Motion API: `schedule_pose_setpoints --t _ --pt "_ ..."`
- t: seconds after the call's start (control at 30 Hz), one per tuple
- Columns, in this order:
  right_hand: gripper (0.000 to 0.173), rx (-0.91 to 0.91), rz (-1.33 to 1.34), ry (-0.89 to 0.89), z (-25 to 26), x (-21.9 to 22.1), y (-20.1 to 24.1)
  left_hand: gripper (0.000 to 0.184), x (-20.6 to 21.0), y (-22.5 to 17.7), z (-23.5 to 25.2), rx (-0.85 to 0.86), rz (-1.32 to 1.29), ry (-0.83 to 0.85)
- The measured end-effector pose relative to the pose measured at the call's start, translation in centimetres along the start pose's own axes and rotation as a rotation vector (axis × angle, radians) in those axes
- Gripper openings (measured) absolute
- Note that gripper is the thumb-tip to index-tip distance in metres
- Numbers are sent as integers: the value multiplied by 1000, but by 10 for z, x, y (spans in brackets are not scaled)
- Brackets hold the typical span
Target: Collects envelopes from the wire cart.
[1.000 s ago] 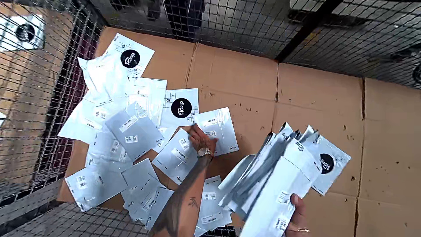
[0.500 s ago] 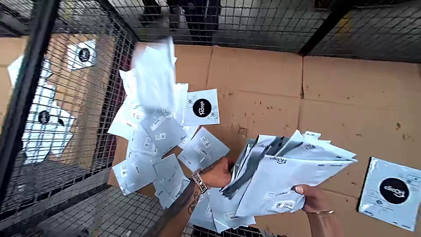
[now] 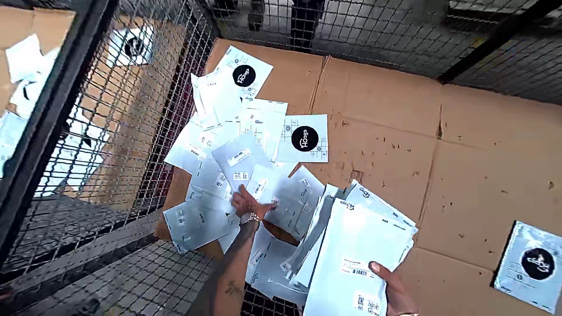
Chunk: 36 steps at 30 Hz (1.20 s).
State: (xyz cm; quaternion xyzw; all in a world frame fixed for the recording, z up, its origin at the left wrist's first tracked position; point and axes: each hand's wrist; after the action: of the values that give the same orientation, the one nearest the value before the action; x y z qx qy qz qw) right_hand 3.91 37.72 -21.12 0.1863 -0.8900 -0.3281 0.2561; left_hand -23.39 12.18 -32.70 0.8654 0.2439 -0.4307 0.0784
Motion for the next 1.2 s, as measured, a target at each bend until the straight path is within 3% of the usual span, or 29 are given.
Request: schedule_pose_setpoints --t 0.07,0.2,0.27,0.37,0.43,0.5,0.63,0.73,0.8,0.9,0.97,1.0,1.07,1.13,1.2 --pt "66 -18 -36 -38 -9 13 -4 142 -8 2 4 13 -93 69" --pt "37 -111 1 -89 -21 62 -17 53 -60 2 5 149 -209 366" --pt "25 -168 94 -90 -24 93 -31 35 -80 6 -6 194 -466 512" --pt "25 -226 208 -117 -28 140 -47 18 -101 22 -53 300 -901 759" --pt "27 -227 297 -159 -27 167 -49 31 -120 28 -90 367 -995 862" --pt "30 -260 283 -208 -30 178 -45 36 -129 32 -102 463 -900 885" --pt "28 -315 208 -197 -23 160 -32 50 -135 20 -77 735 -518 981" --pt "28 -309 257 -141 -11 149 -26 45 -125 -2 -54 876 -202 967" --pt "30 -290 304 -107 2 144 -28 47 -123 -13 -55 944 -31 893" --pt "28 -261 306 -150 12 148 -34 42 -122 -13 -51 838 148 866" --pt "28 -239 337 -90 10 141 -40 26 -125 -29 -32 745 49 646" --pt "26 -249 348 -50 4 137 -42 30 -128 -49 -18 766 106 454" --pt "19 -315 361 26 -14 129 -45 73 -117 -61 42 748 129 129" --pt "21 -393 379 77 -37 122 -44 125 -104 -51 97 593 90 -22" --pt "24 -437 384 96 -59 112 -41 142 -88 -38 125 506 178 -92"
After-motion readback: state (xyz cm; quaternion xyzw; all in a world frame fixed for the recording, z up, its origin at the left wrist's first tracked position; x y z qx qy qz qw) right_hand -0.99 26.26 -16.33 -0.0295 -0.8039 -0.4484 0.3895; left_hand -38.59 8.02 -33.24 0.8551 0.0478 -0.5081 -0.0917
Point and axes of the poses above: each hand's wrist, its own z-axis towards the middle knuckle, its own x-axis out of the palm, y = z × x, and after that the axes turned 7 degrees about -x, right-handed
